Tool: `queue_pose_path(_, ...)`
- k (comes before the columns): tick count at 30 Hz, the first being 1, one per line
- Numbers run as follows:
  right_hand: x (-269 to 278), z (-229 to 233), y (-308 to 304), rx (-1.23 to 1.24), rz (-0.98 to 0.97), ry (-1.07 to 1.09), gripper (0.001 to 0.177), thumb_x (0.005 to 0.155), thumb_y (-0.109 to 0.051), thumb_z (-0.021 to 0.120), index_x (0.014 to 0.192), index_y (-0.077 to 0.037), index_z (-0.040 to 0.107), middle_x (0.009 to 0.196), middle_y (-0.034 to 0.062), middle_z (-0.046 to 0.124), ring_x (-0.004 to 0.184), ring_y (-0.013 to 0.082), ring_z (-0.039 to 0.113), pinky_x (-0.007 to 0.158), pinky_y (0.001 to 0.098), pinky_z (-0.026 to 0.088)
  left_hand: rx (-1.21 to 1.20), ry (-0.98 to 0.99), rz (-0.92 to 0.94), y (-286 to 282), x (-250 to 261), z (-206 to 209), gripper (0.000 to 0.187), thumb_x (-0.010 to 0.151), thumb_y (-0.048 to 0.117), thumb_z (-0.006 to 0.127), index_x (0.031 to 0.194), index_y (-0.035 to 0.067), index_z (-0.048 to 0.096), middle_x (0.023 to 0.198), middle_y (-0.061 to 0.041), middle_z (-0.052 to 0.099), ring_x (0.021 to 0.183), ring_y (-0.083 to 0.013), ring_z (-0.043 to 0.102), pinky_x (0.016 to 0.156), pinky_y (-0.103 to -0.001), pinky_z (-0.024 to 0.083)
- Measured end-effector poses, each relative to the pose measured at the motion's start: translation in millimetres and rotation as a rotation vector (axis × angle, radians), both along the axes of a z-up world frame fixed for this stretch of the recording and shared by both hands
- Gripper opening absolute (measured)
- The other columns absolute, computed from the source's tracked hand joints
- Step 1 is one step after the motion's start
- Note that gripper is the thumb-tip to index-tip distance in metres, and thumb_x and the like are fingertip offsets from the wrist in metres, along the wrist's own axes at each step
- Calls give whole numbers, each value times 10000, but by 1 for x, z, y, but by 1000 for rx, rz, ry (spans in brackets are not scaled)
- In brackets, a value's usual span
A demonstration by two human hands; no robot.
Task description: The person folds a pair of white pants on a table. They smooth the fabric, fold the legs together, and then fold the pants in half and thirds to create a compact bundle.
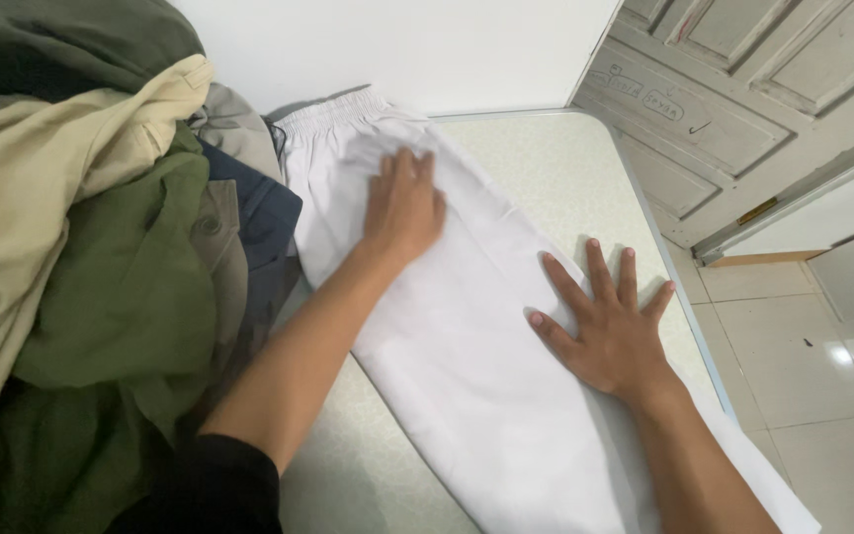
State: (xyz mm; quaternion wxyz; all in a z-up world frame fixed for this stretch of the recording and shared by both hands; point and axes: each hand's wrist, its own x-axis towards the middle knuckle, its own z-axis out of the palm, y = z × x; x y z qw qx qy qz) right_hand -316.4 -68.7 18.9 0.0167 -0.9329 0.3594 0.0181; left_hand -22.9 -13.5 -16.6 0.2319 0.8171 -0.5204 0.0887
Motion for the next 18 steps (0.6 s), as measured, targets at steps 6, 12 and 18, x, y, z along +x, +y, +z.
queue_pose_path(6,0,-5,-1,0,7,-19,774,880,-777,326,1556,-401,290,1663,163,74,1503,471,-52,1070,798,-54,131,106,-36,14,6,10,594,949,440,672,1438,132,536,1441,-179,456,1337,-361,422,1065,-601,345)
queue_pose_path(12,0,1,3,-16,10,0,766,894,-775,329,1560,-399,287,1671,162,75,1505,475,-44,1068,806,-42,52,-47,102,12,20,13,679,909,427,704,1439,45,519,1453,-237,423,1317,-413,384,990,-628,340)
queue_pose_path(18,0,1,3,-6,-1,34,809,873,-765,341,1608,-436,262,1716,143,60,1501,461,-48,1058,805,-47,295,98,-450,28,-30,11,568,924,511,663,1406,226,566,1502,-98,464,1446,-275,372,1145,-540,337)
